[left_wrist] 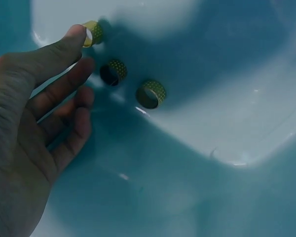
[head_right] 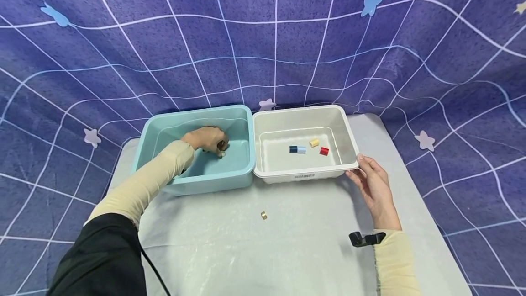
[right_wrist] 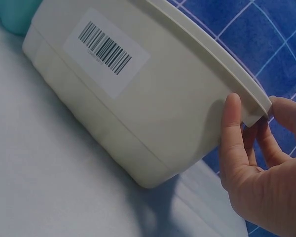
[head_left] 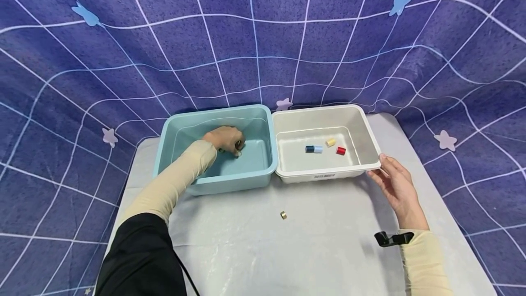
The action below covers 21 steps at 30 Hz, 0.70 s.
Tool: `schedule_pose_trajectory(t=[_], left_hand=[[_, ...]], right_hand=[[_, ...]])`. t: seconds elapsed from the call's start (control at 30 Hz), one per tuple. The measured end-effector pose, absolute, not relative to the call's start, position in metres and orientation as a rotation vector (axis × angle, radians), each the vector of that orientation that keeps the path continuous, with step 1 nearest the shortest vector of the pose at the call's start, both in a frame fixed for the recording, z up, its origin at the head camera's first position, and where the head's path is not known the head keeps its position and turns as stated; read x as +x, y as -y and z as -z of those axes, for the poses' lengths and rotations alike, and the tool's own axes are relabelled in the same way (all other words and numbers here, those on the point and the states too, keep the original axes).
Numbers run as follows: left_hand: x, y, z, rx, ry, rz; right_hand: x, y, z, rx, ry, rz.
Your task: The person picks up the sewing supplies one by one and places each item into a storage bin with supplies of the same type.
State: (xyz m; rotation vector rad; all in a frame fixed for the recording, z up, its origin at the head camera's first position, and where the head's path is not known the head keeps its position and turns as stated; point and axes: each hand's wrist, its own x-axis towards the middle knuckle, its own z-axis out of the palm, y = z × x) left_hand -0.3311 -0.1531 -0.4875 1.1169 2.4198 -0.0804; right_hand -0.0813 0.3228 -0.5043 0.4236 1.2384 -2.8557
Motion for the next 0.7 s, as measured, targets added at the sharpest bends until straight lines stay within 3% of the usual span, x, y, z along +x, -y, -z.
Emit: schedule_pose_trajectory(t=[0.7], left_hand=[[-0.324, 0.164, 0.442, 1.035, -2.473, -0.105]], right_hand=[[-0.081, -0.323, 0.505, 0.373, -1.209, 2.875]])
